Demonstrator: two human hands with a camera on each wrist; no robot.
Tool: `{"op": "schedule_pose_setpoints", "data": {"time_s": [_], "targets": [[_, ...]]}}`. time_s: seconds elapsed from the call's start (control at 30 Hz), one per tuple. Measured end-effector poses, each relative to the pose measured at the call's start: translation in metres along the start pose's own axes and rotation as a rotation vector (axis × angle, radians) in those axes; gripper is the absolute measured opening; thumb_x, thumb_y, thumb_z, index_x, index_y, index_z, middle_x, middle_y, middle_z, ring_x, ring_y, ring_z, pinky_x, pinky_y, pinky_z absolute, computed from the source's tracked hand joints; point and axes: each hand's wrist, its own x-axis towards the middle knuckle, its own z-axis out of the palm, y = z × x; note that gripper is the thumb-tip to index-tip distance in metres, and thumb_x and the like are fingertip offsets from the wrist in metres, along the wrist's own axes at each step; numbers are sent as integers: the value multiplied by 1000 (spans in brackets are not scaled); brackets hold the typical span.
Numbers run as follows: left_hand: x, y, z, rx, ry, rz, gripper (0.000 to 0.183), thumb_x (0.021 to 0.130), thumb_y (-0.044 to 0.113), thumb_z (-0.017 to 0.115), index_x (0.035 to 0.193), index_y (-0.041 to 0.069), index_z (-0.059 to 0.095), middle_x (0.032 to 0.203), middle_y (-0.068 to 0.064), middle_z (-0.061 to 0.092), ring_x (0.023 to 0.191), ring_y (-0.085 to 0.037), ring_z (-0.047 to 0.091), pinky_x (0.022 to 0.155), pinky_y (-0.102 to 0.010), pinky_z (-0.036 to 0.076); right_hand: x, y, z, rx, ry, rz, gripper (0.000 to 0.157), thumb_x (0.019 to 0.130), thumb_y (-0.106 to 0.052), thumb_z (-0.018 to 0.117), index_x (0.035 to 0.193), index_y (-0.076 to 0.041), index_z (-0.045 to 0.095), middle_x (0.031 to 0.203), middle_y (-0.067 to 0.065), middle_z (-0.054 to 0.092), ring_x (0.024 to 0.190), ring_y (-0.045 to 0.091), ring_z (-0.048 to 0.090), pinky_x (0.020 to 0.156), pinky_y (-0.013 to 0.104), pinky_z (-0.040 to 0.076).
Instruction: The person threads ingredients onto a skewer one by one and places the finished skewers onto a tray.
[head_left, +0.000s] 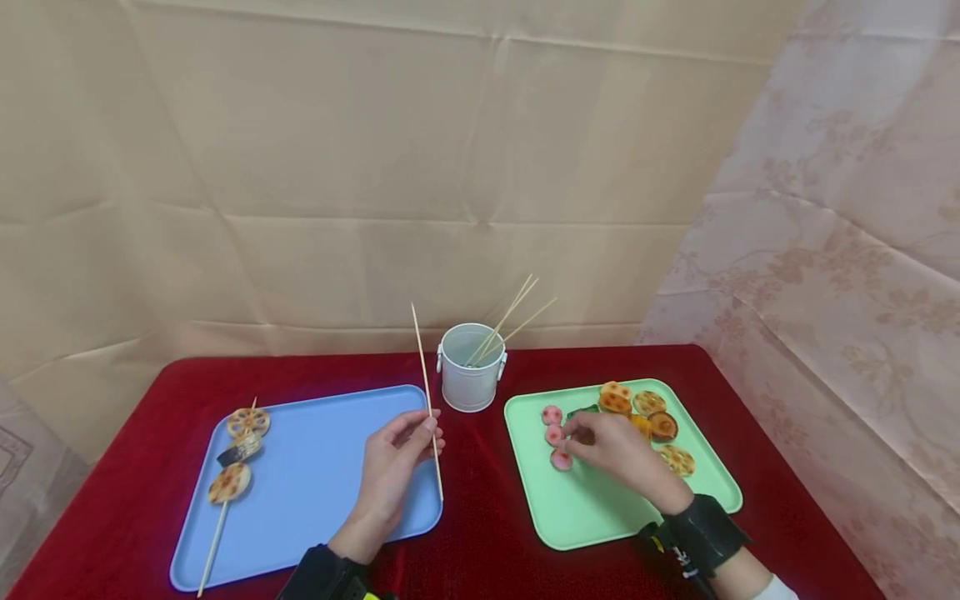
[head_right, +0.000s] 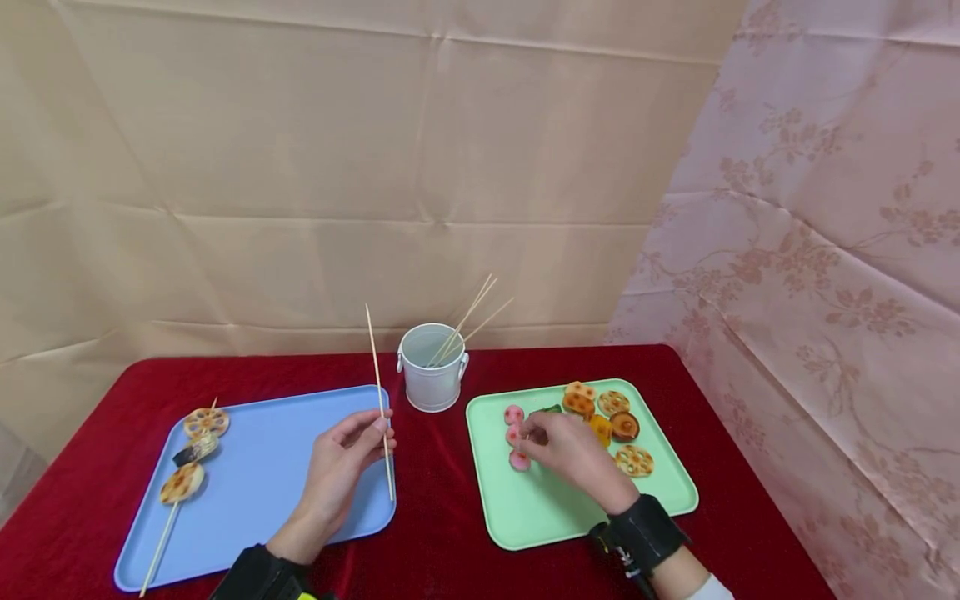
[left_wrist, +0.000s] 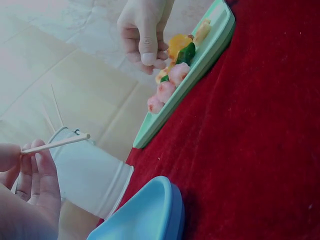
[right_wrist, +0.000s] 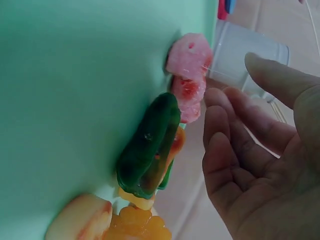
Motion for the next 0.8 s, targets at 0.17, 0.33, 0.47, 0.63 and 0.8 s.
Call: {"op": "schedule_pose_setpoints", "data": {"time_s": [0.17, 0.33, 0.47, 0.63, 0.8], "targets": [[0, -1, -2, 25, -2, -6, 34, 90, 19, 68, 115, -3, 66, 102, -27, 64, 80, -21, 68, 73, -32, 56, -2, -5, 4, -90, -30, 5, 16, 76, -34, 77, 80, -23, 66, 63, -15, 50, 60, 4, 46, 55, 24, 39], [0, -1, -3, 18, 1, -15, 30, 90, 15, 67, 114, -4, 67, 101, -28, 64, 79, -20, 67, 72, -32, 56, -3, -10, 8, -153, -16, 18, 21, 75, -39, 77, 75, -24, 62, 58, -14, 46, 53, 5, 41, 50, 25, 35], [0, -1, -3, 11, 6, -14, 30, 90, 13, 66, 114, -6, 66, 99, -28, 64, 77, -19, 67, 71, -32, 56, -3, -12, 13, -219, 3, -6, 26, 75, -37, 77, 70, -21, 58, 57, -13, 43, 52, 6, 39, 49, 26, 33], [-1, -2, -4, -3, 0, -21, 34, 90, 14, 67, 115, -8, 65, 100, -28, 64, 78, -19, 67, 72, -32, 56, -4, -13, 18, -247, 38, -40, 28, 74, -33, 78, 69, -20, 53, 57, -13, 42, 51, 6, 38, 46, 25, 32], [0, -3, -5, -2, -11, -30, 37, 90, 15, 67, 118, -9, 63, 101, -27, 64, 79, -20, 67, 73, -32, 56, -4, -13, 20, -256, 64, -70, 26, 74, -25, 75, 69, -18, 50, 57, -11, 39, 51, 7, 37, 45, 24, 31]]}}
